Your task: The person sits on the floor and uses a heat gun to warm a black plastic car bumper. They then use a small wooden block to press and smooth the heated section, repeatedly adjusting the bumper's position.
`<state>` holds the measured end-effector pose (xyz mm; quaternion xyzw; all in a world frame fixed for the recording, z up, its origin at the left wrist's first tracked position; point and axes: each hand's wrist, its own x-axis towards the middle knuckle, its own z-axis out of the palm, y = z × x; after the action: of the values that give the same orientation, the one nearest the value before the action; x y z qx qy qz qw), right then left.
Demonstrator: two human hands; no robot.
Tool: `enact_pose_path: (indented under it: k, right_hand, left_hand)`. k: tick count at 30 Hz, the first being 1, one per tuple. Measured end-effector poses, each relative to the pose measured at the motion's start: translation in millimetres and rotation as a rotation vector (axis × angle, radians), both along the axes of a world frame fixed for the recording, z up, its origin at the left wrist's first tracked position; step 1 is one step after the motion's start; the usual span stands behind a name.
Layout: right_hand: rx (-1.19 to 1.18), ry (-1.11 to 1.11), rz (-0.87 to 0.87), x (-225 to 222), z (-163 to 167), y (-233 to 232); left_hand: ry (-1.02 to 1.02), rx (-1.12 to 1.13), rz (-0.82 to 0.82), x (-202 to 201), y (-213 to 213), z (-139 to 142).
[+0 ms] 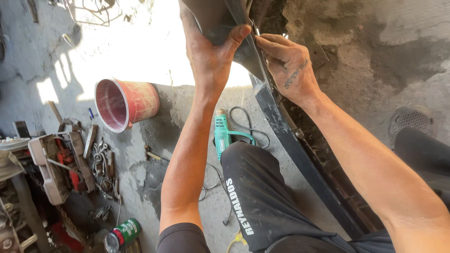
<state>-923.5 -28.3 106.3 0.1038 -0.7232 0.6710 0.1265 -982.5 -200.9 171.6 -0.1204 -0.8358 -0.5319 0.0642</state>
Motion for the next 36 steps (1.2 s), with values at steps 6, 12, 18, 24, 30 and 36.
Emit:
enact_pose_path:
  k: [6, 12, 18, 24, 30, 36]
  right_hand:
    - [0.207, 0.097, -0.078, -0.3, 6.9, -4.2]
    - [0.177, -0.032, -0.031, 3.2, 15.0, -0.7]
    - [0.052, -0.068, -0.047, 1.4, 16.8, 3.9]
    - [-0.074, -0.141, 0.044, -2.9, 17.9, -3.2]
    - [-0.142, -0.236, 0.123, -10.0, 13.4, -9.3]
    - [-0.2, -0.274, 0.276, -28.9, 19.6, -13.2]
  left_hand:
    - [0.176, -0.223, 0.113, -3.8, 1.0, -7.6]
    - [0.218, -0.164, -0.014, -10.8, -10.8, -17.5]
    - [-0.019, -0.002, -0.309, -20.3, -45.3, -2.8]
    - [0.154, -0.312, -0.14, -4.5, -42.7, -22.5]
    - [-0.004, -0.213, 0.106, 8.5, -20.6, -59.5]
    - [-0.072, -0.154, 0.054, 16.3, -26.1, -55.8]
